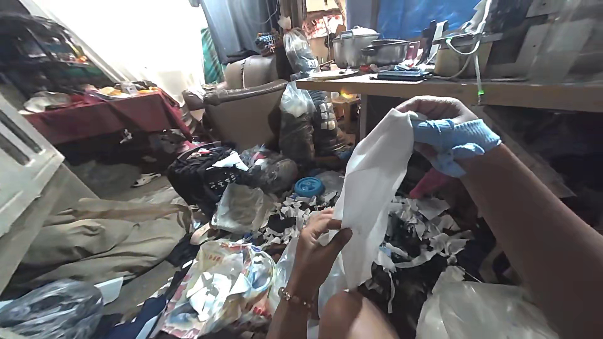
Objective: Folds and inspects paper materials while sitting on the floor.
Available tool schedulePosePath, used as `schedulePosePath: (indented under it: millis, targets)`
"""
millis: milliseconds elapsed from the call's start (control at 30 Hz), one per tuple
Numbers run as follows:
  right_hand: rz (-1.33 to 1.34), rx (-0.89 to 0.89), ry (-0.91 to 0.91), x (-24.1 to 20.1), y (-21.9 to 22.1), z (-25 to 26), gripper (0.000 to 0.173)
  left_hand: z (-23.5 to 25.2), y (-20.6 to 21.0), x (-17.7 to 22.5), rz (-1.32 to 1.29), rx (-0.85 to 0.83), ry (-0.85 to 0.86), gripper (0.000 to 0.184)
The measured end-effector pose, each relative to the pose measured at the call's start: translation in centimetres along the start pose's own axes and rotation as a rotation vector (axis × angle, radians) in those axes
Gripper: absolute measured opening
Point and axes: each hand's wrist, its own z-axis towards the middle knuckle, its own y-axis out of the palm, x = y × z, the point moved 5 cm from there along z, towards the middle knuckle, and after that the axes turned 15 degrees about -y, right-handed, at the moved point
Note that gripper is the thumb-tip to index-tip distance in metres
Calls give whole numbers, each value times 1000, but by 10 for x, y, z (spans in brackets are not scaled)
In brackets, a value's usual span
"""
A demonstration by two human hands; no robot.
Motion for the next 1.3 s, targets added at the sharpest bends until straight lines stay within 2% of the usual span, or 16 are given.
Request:
schedulePosePath:
  millis: [100,167,200,233,300,367,433,467,533,600,733,933,1167,1300]
  targets:
    - [-28,85,80,-3,6,0,27,-5,6,-3,-25,-28,-24,13]
    - [-27,52,54,0,8,-3,28,-9,12,-5,6,-49,-109,14]
    - [-23,42,45,1,10,-4,29,-10,15,-4,21,-48,-144,22]
    - [-21,18,29,1,13,-6,29,-11,17,-1,7,-46,-154,38]
    - [-14,-60,-17,3,20,-10,30,-5,23,9,-51,-34,-91,77]
    - [-8,-110,-17,5,30,-16,27,1,29,31,-90,-13,-17,106]
    - [10,-97,50,6,41,-20,23,8,37,52,-123,-50,-28,120]
    - [10,-87,83,6,45,-22,22,12,41,58,-178,-72,-57,122]
    - [-5,-82,97,7,47,-24,19,20,44,67,-376,-91,-91,108]
    - [-61,-84,116,7,45,-26,18,28,40,71,-571,-65,-93,82]
    - [-157,-98,166,5,39,-32,17,29,26,80,-699,71,-127,49]
    - [-62,-112,221,6,41,-37,13,25,20,84,-667,120,-54,49]
    - [-185,-129,221,2,45,-32,15,24,14,83,-570,132,-1,50]
    - [-230,-138,70,5,48,-22,14,25,11,80,-519,108,4,55]
